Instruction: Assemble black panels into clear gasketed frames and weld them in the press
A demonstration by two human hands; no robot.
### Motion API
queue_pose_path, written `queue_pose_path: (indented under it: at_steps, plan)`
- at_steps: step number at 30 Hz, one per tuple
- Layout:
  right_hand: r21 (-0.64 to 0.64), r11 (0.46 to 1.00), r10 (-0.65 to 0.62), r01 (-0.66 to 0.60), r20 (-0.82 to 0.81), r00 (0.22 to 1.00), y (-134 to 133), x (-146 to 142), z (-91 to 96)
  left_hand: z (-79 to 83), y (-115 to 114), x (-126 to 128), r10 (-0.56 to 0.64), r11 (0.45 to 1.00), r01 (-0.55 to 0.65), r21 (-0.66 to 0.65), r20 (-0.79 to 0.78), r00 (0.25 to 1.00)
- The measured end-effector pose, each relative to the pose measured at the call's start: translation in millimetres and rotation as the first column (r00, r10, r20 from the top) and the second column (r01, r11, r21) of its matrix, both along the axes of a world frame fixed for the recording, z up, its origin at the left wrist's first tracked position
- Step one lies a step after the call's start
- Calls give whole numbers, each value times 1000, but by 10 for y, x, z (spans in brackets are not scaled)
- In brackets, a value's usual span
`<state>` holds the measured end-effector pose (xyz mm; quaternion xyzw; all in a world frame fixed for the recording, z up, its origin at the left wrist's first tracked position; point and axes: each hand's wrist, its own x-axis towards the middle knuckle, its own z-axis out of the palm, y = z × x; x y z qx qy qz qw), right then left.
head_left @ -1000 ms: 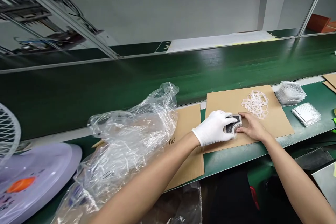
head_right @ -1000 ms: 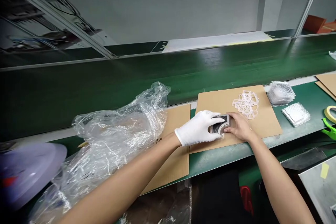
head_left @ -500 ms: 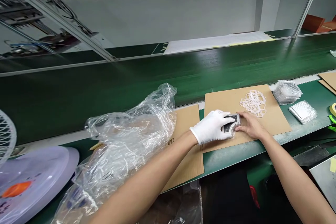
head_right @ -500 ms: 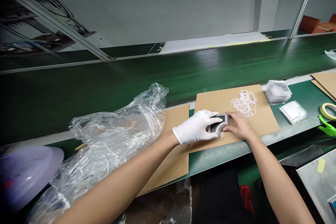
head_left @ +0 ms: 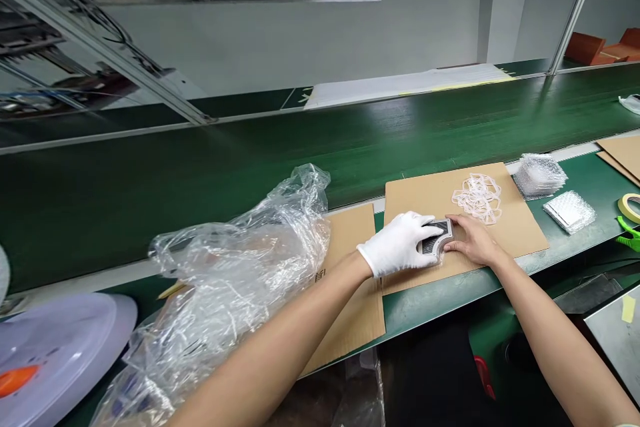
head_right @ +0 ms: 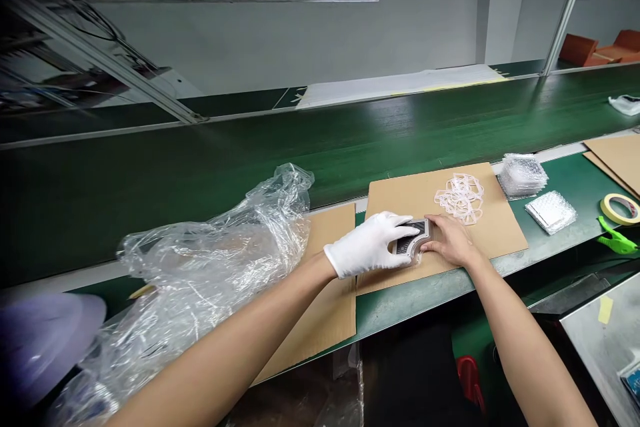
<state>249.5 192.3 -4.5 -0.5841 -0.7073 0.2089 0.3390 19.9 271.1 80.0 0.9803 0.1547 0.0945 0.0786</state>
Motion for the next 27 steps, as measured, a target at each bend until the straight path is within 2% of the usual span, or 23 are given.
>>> queue_pose_path:
  at_steps: [13,18,23,25,27]
  plan:
    - [17,1000,-9,9,11,1000,-7,-1,-48,30,4,13,-31,999,32,6,-31,999]
    - [22,1000,-19,18,11,1000,-23,-8,-40,36,32,-7,-14,999,8,-45,-140,990]
    - [27,999,-20,19,8,1000,-36,-8,-43,-187,1,-114,109,994,-112,-6,-181,977]
    - [30,999,-21,20,8,1000,-31,-3,-60,-299,-15,-183,159,984,-166,-56,-120,980]
    - [33,999,-26,25,11,1000,-20,5,-76,-375,-23,-240,248,959,-242,-150,21,969]
